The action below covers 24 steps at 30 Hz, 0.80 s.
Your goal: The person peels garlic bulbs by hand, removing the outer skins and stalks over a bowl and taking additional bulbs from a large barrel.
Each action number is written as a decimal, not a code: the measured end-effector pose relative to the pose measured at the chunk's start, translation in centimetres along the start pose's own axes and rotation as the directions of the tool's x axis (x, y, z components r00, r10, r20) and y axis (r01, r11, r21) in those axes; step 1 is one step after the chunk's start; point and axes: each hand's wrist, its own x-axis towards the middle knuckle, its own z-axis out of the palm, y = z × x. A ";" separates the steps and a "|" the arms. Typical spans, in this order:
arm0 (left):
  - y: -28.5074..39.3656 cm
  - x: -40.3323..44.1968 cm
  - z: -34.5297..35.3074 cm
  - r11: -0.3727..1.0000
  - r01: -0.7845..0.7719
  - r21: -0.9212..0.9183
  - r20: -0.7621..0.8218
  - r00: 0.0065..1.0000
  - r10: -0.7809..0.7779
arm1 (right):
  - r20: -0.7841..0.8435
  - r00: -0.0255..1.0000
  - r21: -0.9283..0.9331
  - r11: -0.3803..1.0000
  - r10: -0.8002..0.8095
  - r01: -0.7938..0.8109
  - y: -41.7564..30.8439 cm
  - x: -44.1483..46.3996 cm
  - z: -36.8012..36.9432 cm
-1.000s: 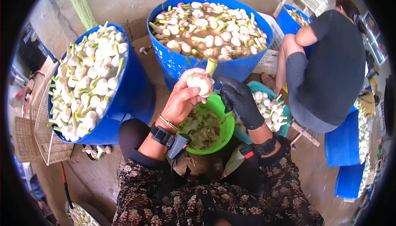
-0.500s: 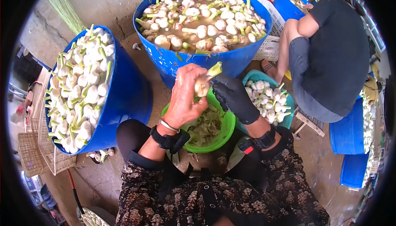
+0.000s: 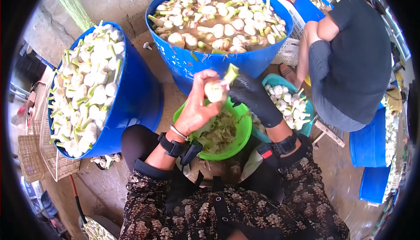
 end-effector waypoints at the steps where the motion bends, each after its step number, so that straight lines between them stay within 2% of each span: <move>1: -0.1 -0.2 0.3 0.994 -0.045 0.098 0.053 0.998 0.040 | 0.002 0.999 -0.027 0.998 0.051 -0.051 0.2 -0.2 -0.2; 3: -0.2 -0.4 0.2 0.860 -0.201 0.468 0.083 0.980 0.183 | 0.011 0.988 -0.084 0.985 0.154 -0.152 0.7 -0.4 -0.8; 6: 0.3 -0.4 0.5 0.741 -0.344 0.577 0.118 0.933 0.341 | -0.097 0.993 -0.058 0.995 0.074 -0.080 1.7 -0.6 0.0; 7: 0.3 -0.6 0.6 0.937 -0.173 0.304 0.031 0.985 0.172 | -0.135 0.990 -0.066 0.997 0.039 -0.048 2.0 -0.7 0.2; 8: 0.2 -0.9 0.9 1.000 0.022 -0.013 0.004 1.000 -0.022 | -0.132 0.990 -0.074 0.995 0.052 -0.062 2.1 -0.7 0.2; 9: 0.2 -1.1 1.0 0.920 0.214 -0.328 0.040 0.976 -0.213 | -0.130 0.990 -0.083 0.994 0.063 -0.075 2.1 -0.6 0.2; 10: 0.0 -1.0 0.9 0.863 0.183 -0.471 0.080 0.983 -0.164 | -0.126 0.989 -0.090 0.992 0.074 -0.086 2.1 -0.5 0.3; 13: 0.0 -0.9 0.8 0.730 0.219 -0.647 0.099 0.974 -0.205 | -0.090 0.990 0.011 0.994 0.108 -0.107 1.1 -0.5 0.3; 14: -0.1 -0.7 0.4 0.730 0.208 -0.651 0.126 0.978 -0.167 | -0.019 0.987 0.053 0.986 0.161 -0.159 0.7 -0.5 0.0; 16: -0.1 -0.5 -0.2 0.821 0.198 -0.535 0.098 0.980 -0.173 | 0.131 0.958 0.123 0.955 0.254 -0.270 0.1 -0.3 -0.8; 17: -0.1 -0.6 -0.3 0.859 0.196 -0.473 0.086 0.981 -0.177 | 0.111 0.962 0.092 0.961 0.251 -0.261 0.1 -0.3 -0.7; 18: 0.0 -0.6 -0.3 0.925 0.217 -0.312 0.077 0.976 -0.203 | 0.088 0.965 0.061 0.965 0.248 -0.254 0.2 -0.4 -0.5; 20: -0.6 -0.8 -0.2 0.999 0.045 0.027 0.064 0.997 -0.046 | 0.042 0.970 0.040 0.970 0.240 -0.242 0.4 -0.5 -0.4; 21: -0.8 -0.9 0.0 0.979 -0.047 0.197 0.080 0.996 0.032 | 0.021 0.971 0.051 0.970 0.237 -0.237 0.6 -0.6 -0.2; 22: -0.3 -1.1 0.2 0.993 -0.021 0.112 0.064 0.998 0.014 | 0.003 0.973 0.062 0.971 0.232 -0.232 0.7 -0.6 0.0; 24: 0.2 -0.9 0.4 0.897 -0.196 0.397 0.085 0.981 0.177 | -0.042 0.983 -0.018 0.984 0.179 -0.180 2.2 -0.5 -0.1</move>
